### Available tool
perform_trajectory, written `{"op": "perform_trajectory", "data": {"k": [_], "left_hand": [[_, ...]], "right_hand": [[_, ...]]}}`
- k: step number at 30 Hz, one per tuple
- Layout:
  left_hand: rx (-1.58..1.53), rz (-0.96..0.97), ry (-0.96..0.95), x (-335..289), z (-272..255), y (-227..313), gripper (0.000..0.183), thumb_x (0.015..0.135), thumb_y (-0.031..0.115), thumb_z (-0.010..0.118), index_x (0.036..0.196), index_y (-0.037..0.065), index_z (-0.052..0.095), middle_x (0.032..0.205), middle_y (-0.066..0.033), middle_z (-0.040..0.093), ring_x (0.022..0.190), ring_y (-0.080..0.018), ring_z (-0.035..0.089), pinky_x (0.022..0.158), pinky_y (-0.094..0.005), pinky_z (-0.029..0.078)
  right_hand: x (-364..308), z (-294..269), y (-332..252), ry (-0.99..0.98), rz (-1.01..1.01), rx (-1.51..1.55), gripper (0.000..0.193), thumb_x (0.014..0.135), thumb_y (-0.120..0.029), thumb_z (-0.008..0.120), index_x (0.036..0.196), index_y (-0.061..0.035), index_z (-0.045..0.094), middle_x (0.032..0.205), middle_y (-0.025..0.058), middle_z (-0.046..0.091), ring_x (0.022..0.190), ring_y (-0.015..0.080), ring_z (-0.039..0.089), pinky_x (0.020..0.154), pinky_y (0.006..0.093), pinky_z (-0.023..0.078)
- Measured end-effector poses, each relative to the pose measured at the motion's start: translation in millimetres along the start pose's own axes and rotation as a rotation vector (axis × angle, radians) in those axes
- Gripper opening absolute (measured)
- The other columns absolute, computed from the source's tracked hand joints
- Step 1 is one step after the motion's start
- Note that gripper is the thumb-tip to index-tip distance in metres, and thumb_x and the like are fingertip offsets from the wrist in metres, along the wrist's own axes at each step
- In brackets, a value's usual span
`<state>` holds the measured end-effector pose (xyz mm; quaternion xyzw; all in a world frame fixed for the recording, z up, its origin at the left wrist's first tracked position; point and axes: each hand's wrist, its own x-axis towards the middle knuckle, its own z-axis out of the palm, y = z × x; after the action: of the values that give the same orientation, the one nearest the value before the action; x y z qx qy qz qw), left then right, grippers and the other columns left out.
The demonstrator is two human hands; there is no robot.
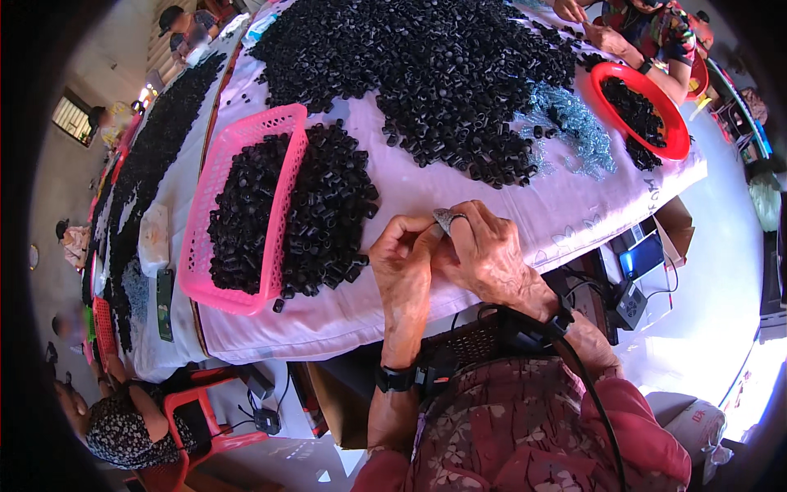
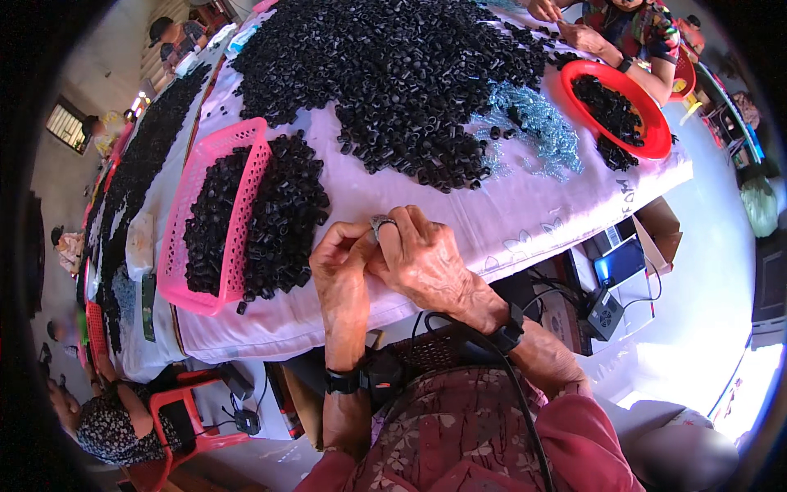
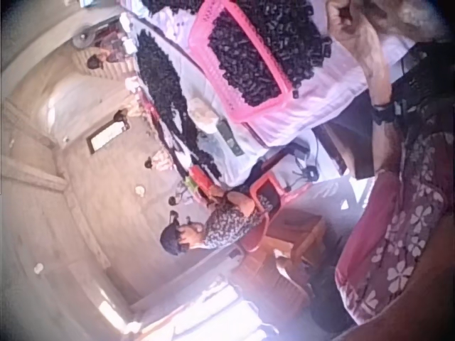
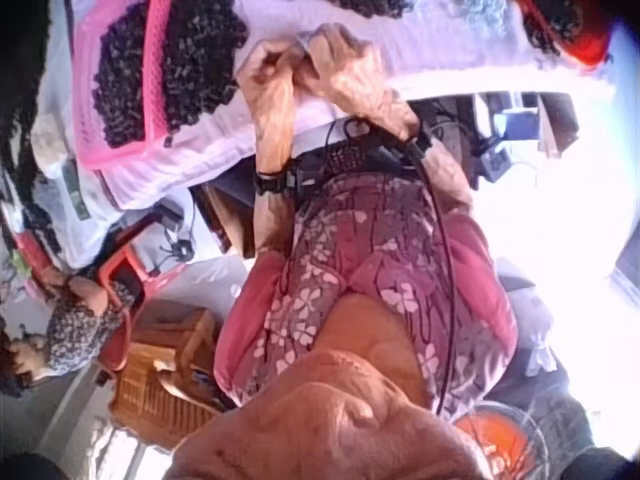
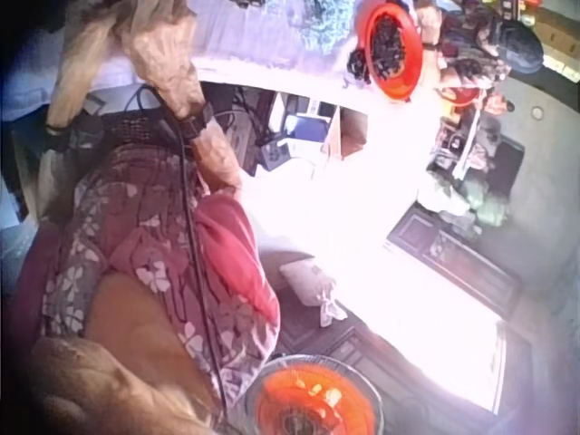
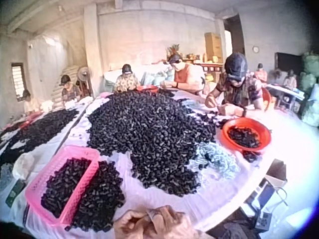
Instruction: Sorting small black plastic components and grouping them on the work assembly table.
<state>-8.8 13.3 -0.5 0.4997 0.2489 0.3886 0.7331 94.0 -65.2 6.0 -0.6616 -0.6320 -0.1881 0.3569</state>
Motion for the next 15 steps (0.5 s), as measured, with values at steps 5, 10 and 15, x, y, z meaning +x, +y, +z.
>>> {"op": "perform_trajectory", "data": {"k": [5, 10, 15], "left_hand": [[0.030, -0.029, -0.035, 0, -6, 1, 0.005, 0.085, -0.004, 0.065, 0.088, 0.000, 0.064, 0.081, 0.0006, 0.064, 0.072, -0.0033, 0.054, 0.064, -0.0180, 0.044], [-0.069, -0.048, -0.026, -8, 2, 2, 0.011, 0.085, -0.004, 0.065, 0.096, -0.002, 0.063, 0.090, -0.0063, 0.067, 0.086, -0.0120, 0.065, 0.078, -0.0235, 0.053], [0.348, 0.253, 0.118, -12, -6, 16, 0.014, 0.080, -0.005, 0.069, 0.093, 0.000, 0.065, 0.086, -0.0037, 0.066, 0.075, -0.0071, 0.060, 0.065, -0.0215, 0.048]], "right_hand": [[-3, -3, -3, 0.049, 0.149, 0.142, 0.029, 0.070, -0.011, 0.073, 0.088, 0.0025, 0.055, 0.084, 0.0139, 0.056, 0.070, 0.0285, 0.060, 0.050, 0.0365, 0.050], [-12, -34, 14, -0.052, 0.513, 0.541, 0.032, 0.080, -0.013, 0.073, 0.106, 0.0026, 0.062, 0.088, 0.0118, 0.063, 0.075, 0.0208, 0.065, 0.064, 0.0300, 0.053], [-22, -31, 30, -0.026, 0.786, 0.877, 0.019, 0.085, -0.007, 0.065, 0.100, 0.0053, 0.065, 0.089, 0.0048, 0.067, 0.079, 0.0081, 0.060, 0.068, 0.0233, 0.050]]}}
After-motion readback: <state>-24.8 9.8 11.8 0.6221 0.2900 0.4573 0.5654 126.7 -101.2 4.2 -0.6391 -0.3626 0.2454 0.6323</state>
